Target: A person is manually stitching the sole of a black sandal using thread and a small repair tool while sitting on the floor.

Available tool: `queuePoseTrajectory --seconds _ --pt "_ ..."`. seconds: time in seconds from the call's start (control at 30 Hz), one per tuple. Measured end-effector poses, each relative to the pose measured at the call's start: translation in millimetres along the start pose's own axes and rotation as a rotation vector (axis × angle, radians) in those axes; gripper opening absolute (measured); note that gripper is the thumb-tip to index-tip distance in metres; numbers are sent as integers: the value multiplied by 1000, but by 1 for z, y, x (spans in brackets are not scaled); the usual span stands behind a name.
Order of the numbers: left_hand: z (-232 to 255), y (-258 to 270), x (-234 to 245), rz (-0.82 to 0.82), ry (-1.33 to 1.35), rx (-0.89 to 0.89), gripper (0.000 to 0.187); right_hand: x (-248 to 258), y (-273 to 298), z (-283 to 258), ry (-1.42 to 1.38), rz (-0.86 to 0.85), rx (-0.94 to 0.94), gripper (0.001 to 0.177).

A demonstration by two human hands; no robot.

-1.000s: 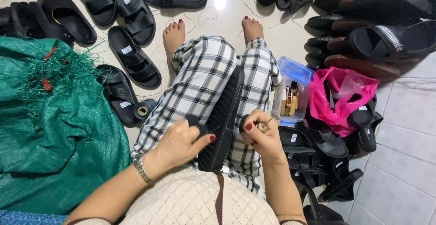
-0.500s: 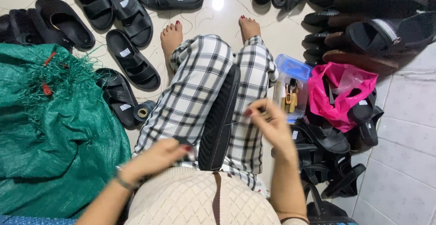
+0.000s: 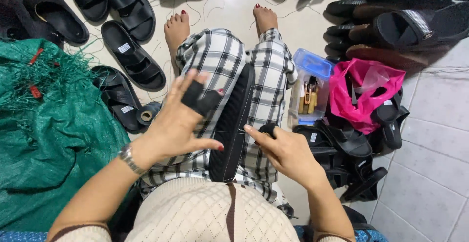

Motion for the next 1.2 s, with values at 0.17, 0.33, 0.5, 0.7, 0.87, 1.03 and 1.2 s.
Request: queuePoseTrajectory --seconds 0.17,0.33,0.5,0.7,0.87,1.03,1.2 --pt "8 -7 -28 -2 -9 -176 121 -4 -1 8 17 -27 8 44" --pt "5 -9 -40 4 -53 -196 121 1 -3 3 147 -54 35 47" --pt "8 -13 -44 99 -88 -261 117 5 -4 -10 332 -83 60 50" --pt "6 -19 -37 68 57 -247 108 1 -19 -16 172 -122 101 64" --pt "1 -16 -40 95 45 -259 107 0 -29 -20 98 -116 86 58" --pt "7 10 -34 214 -20 -228 73 4 -19 -21 109 64 42 30" --pt "10 43 -25 166 821 37 18 -24 -6 -16 425 51 30 22"
Point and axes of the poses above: each hand's wrist, its own y-axis away from the middle knuckle, its own x-axis out of the back of the hand, z = x × y, the point moved 7 cm from there along -y, towards the middle knuckle, and after that the axes turned 1 degree about x, right-handed, at the moved point
